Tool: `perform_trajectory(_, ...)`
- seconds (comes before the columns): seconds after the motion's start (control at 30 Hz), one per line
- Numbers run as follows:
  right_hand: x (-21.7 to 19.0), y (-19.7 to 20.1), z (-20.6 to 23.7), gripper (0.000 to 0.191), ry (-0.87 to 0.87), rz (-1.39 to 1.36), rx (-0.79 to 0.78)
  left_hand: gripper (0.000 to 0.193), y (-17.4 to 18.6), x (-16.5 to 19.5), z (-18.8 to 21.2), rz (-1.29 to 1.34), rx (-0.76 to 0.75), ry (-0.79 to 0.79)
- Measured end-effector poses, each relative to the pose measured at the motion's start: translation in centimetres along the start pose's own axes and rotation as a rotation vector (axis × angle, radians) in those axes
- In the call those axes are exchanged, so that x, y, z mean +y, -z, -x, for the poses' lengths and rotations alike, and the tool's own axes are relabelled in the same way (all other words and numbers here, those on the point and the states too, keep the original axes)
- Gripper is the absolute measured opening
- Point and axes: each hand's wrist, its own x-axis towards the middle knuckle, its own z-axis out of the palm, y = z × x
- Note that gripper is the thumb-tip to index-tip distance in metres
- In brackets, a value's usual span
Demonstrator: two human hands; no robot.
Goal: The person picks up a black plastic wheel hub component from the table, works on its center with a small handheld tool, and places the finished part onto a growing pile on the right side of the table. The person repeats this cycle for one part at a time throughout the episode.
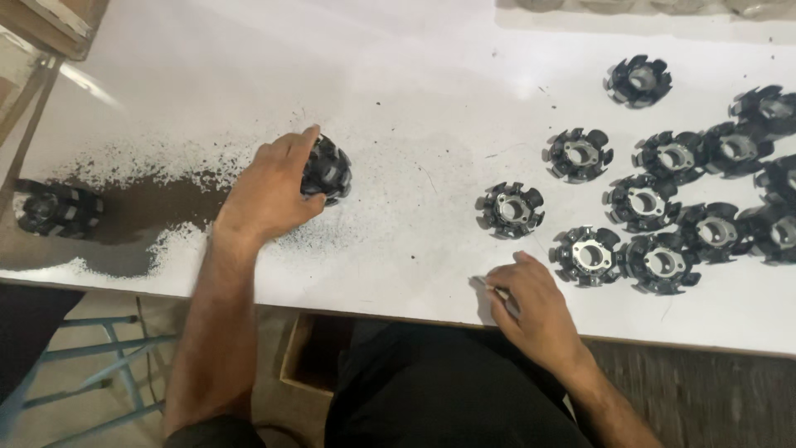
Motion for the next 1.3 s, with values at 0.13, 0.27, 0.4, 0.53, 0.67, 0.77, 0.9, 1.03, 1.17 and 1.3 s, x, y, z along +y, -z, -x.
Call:
perform_trajectory(0.13,0.8,0.1,0.2,0.018,-0.033,0.004,0.038,0.110,-0.2,2.0,2.5,-0.142,0.038,0.011)
perform_trajectory(0.27,1.5,0.0,0.6,0.016,-0.092,-0.029,0.015,0.111,0.0,2.8,2.5,0.128,0.112,-0.199)
perform_trajectory(0.4,1.8,0.3,1.4,0.016,-0.094,-0.097,0.124,0.109,-0.9,4.4,3.6,0.185,0.193,-0.166)
perform_trajectory(0.53,1.8,0.2,2.5,0.022,-0.148,-0.211,0.263,0.108,-4.8,9.4,6.7,0.322,0.271,-0.416)
perform_trajectory(0.67,1.6,0.2,3.1,0.024,-0.167,-0.249,0.294,0.115,-8.8,14.0,7.7,0.311,-0.019,-0.392)
perform_trajectory(0.77,1.0,0.1,3.0,0.022,-0.161,-0.233,0.279,0.112,-9.7,14.5,7.9,0.377,0.058,-0.424)
perform_trajectory(0.9,-0.5,-0.8,1.9,0.023,-0.119,-0.232,0.241,0.056,-9.9,14.3,8.4,0.472,0.220,-0.370)
perform_trajectory(1.03,-1.4,-2.1,0.5,0.021,-0.084,-0.061,0.210,0.021,-9.9,14.6,8.2,0.479,0.151,-0.295)
perform_trajectory(1.17,-1.5,-2.5,0.1,0.021,-0.065,0.031,0.171,0.016,-8.5,12.6,9.5,0.434,0.244,-0.323)
perform_trajectory(1.3,-1.3,-2.7,0.2,0.021,-0.087,0.025,0.151,0.037,-7.1,11.9,10.4,0.352,0.276,-0.349)
